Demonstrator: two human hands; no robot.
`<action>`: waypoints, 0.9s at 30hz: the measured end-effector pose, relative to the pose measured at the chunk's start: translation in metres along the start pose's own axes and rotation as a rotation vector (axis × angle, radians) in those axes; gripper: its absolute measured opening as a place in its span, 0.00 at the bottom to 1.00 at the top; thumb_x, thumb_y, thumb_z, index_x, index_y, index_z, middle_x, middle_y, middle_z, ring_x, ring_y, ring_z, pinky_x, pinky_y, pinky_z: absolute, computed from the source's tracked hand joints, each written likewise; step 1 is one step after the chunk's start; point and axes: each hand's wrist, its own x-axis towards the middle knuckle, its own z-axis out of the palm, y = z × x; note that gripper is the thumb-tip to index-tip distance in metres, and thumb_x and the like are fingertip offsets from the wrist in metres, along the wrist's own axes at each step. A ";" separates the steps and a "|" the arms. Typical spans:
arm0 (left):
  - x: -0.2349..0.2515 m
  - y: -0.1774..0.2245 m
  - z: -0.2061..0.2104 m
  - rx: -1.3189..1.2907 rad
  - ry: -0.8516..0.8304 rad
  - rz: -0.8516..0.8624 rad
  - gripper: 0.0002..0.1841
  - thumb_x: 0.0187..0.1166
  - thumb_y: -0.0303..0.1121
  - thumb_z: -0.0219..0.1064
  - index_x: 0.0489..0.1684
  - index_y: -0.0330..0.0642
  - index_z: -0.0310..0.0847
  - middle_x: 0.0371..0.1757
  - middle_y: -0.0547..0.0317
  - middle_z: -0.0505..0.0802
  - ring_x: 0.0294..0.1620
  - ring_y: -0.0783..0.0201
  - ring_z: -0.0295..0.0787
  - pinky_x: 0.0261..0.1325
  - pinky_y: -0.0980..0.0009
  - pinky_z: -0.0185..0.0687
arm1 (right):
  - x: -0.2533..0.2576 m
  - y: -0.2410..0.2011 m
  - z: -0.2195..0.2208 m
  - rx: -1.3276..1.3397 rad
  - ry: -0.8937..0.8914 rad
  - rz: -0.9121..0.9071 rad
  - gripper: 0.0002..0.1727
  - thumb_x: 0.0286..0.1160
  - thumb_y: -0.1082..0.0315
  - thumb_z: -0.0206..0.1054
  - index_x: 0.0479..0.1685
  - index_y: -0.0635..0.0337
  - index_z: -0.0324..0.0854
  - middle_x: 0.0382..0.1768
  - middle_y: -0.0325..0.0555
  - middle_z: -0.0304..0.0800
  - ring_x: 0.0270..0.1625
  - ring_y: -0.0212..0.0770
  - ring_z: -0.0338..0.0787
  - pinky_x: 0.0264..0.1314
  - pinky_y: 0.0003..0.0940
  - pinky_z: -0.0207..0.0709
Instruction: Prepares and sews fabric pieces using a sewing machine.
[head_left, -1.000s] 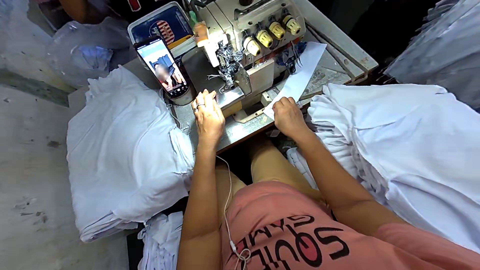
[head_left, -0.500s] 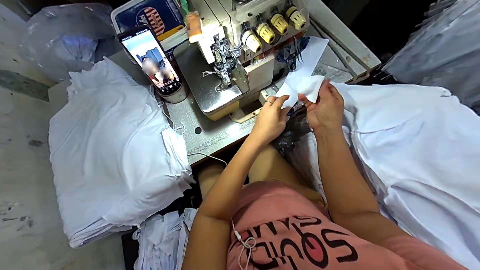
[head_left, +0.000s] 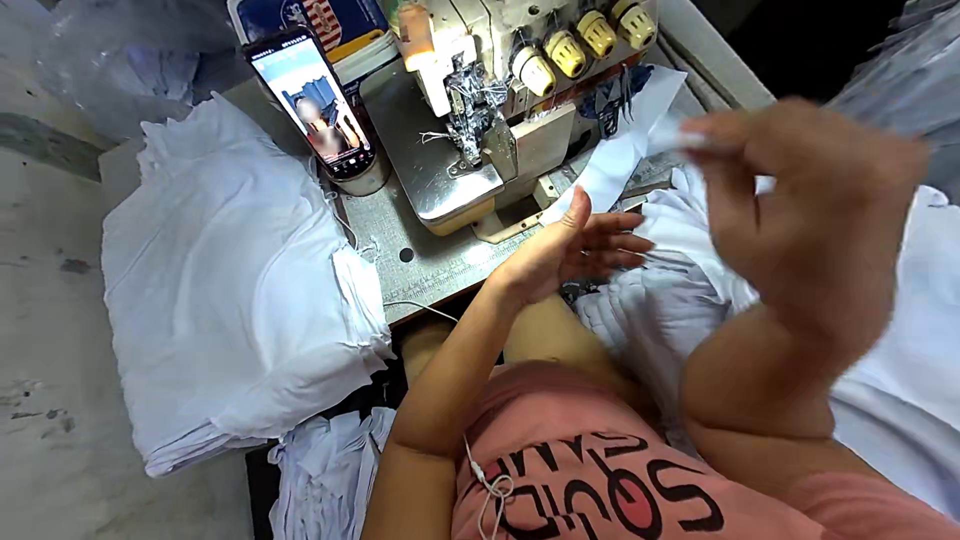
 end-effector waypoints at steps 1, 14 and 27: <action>-0.010 0.003 0.004 -0.116 -0.007 0.012 0.49 0.77 0.78 0.34 0.61 0.41 0.82 0.47 0.63 0.95 0.44 0.71 0.93 0.46 0.72 0.88 | -0.011 -0.018 -0.005 0.059 -0.048 -0.094 0.15 0.86 0.68 0.58 0.54 0.68 0.88 0.41 0.60 0.92 0.42 0.55 0.92 0.45 0.53 0.84; -0.106 0.050 -0.036 0.090 0.855 0.564 0.14 0.89 0.21 0.44 0.57 0.45 0.75 0.40 0.65 0.96 0.37 0.67 0.97 0.43 0.69 0.95 | -0.045 -0.073 0.094 0.607 -0.924 -0.402 0.11 0.83 0.72 0.62 0.40 0.72 0.86 0.32 0.62 0.90 0.38 0.61 0.92 0.41 0.56 0.82; -0.108 0.012 -0.035 0.214 0.744 0.497 0.11 0.85 0.22 0.58 0.51 0.48 0.85 0.42 0.71 0.96 0.40 0.77 0.94 0.49 0.76 0.91 | 0.005 -0.075 0.126 0.926 -0.085 -0.234 0.07 0.75 0.77 0.68 0.43 0.72 0.90 0.34 0.50 0.94 0.37 0.29 0.90 0.45 0.20 0.83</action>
